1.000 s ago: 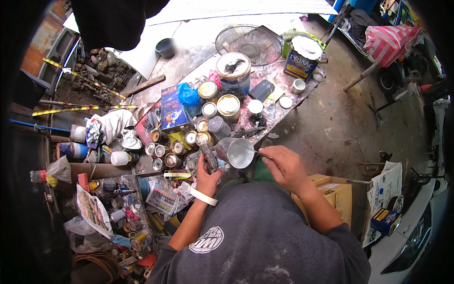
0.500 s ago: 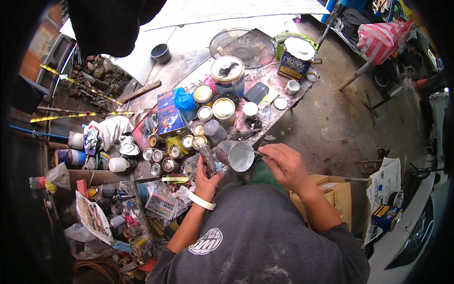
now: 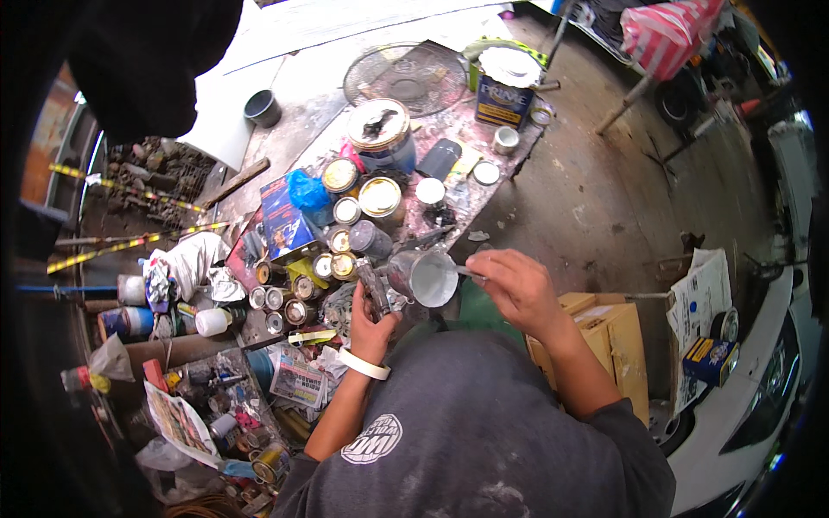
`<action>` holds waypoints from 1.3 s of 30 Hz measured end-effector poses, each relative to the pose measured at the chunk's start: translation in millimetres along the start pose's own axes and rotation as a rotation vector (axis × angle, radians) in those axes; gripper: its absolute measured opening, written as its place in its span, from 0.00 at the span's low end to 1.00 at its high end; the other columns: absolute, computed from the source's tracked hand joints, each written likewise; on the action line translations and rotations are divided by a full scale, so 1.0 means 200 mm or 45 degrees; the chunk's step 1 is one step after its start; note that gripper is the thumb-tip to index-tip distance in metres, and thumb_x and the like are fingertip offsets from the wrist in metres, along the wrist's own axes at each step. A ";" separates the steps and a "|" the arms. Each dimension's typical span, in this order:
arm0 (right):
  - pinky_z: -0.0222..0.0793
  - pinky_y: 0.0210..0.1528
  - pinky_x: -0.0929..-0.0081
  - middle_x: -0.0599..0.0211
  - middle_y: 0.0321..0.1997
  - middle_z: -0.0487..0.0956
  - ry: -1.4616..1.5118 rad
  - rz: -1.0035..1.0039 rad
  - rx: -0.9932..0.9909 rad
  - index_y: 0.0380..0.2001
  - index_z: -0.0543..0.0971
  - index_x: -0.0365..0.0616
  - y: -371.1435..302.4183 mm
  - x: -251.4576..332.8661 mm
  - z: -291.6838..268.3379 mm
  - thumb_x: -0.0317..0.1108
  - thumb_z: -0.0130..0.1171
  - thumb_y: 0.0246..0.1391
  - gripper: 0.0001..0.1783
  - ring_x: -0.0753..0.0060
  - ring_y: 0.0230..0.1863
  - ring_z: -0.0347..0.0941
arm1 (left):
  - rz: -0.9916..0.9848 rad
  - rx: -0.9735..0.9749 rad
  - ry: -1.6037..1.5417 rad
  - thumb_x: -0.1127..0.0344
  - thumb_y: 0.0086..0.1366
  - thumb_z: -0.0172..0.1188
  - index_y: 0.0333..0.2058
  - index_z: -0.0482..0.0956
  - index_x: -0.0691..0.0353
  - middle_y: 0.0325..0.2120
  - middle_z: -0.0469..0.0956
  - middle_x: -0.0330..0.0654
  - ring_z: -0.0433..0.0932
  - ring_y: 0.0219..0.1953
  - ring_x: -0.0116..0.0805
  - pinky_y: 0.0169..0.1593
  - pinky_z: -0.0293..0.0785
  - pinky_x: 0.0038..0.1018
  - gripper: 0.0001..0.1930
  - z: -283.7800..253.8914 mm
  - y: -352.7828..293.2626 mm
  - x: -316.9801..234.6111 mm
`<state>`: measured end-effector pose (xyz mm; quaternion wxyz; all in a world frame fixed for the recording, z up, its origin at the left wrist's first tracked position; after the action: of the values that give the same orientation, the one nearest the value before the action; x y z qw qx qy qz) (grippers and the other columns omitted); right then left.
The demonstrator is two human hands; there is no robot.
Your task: The person mixes white paint in a small metal cup by pouring liquid from a can and using a flat metal tool to stir and scrape the sides.
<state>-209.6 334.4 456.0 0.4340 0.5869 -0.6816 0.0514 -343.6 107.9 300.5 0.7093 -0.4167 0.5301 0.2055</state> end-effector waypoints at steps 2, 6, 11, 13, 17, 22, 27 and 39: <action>0.76 0.42 0.64 0.59 0.41 0.82 0.055 0.097 -0.098 0.43 0.80 0.40 -0.04 -0.06 -0.03 0.23 0.62 0.52 0.13 0.54 0.39 0.80 | -0.007 0.041 -0.015 0.78 0.54 0.61 0.70 0.42 0.73 0.52 0.73 0.50 0.76 0.49 0.34 0.53 0.72 0.26 0.48 0.08 0.03 -0.02; 0.75 0.42 0.64 0.57 0.40 0.82 0.258 0.390 -0.173 0.42 0.80 0.38 -0.17 -0.12 -0.10 0.24 0.62 0.54 0.11 0.54 0.39 0.80 | -0.015 0.089 0.076 0.78 0.53 0.62 0.70 0.43 0.72 0.50 0.75 0.49 0.77 0.47 0.33 0.52 0.73 0.26 0.48 0.26 0.13 -0.07; 0.76 0.40 0.64 0.56 0.39 0.81 0.219 0.250 -0.092 0.42 0.81 0.40 -0.16 -0.23 -0.28 0.26 0.64 0.52 0.12 0.55 0.38 0.80 | -0.030 0.187 0.186 0.76 0.52 0.64 0.70 0.44 0.72 0.47 0.76 0.49 0.78 0.45 0.34 0.50 0.74 0.27 0.50 0.47 0.30 -0.03; 0.76 0.40 0.64 0.57 0.39 0.81 0.118 0.216 -0.063 0.42 0.81 0.40 -0.11 -0.35 -0.37 0.25 0.64 0.51 0.13 0.55 0.38 0.80 | -0.023 0.232 0.140 0.79 0.53 0.62 0.71 0.43 0.70 0.49 0.75 0.47 0.76 0.45 0.31 0.48 0.74 0.25 0.50 0.58 0.38 -0.01; 0.76 0.40 0.63 0.57 0.37 0.82 -0.039 0.172 -0.094 0.41 0.81 0.40 -0.02 -0.58 -0.55 0.25 0.64 0.50 0.12 0.54 0.37 0.80 | -0.124 0.306 0.110 0.77 0.52 0.66 0.70 0.43 0.72 0.52 0.73 0.51 0.76 0.50 0.36 0.54 0.72 0.29 0.51 0.82 0.49 0.00; 0.76 0.40 0.63 0.56 0.38 0.82 0.070 0.345 -0.088 0.40 0.81 0.39 0.04 -0.82 -0.72 0.24 0.63 0.52 0.11 0.53 0.36 0.80 | -0.185 0.250 0.085 0.77 0.52 0.64 0.72 0.42 0.67 0.51 0.73 0.46 0.74 0.45 0.29 0.47 0.72 0.26 0.52 1.09 0.60 -0.06; 0.76 0.40 0.64 0.57 0.37 0.83 0.231 0.252 0.025 0.40 0.81 0.39 0.12 -0.92 -0.81 0.25 0.63 0.53 0.10 0.54 0.36 0.81 | -0.277 0.236 0.045 0.75 0.52 0.66 0.71 0.41 0.72 0.61 0.65 0.58 0.70 0.58 0.39 0.59 0.67 0.29 0.53 1.21 0.69 -0.01; 0.75 0.40 0.65 0.56 0.38 0.82 0.015 0.215 0.004 0.41 0.80 0.38 0.51 -1.18 -0.90 0.25 0.61 0.55 0.10 0.56 0.36 0.80 | -0.047 0.149 -0.122 0.79 0.53 0.63 0.70 0.41 0.76 0.60 0.65 0.55 0.69 0.59 0.38 0.61 0.66 0.28 0.50 1.35 0.98 -0.20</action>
<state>-216.2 648.5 458.0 0.4310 0.5276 -0.7262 0.0925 -345.5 444.4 289.3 0.7607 -0.3738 0.4990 0.1808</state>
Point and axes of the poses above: each hand's wrist, its own y-axis towards the middle knuckle, its own z-axis out of the palm, x = y × z, the point moved 5 cm from there along y, towards the middle knuckle
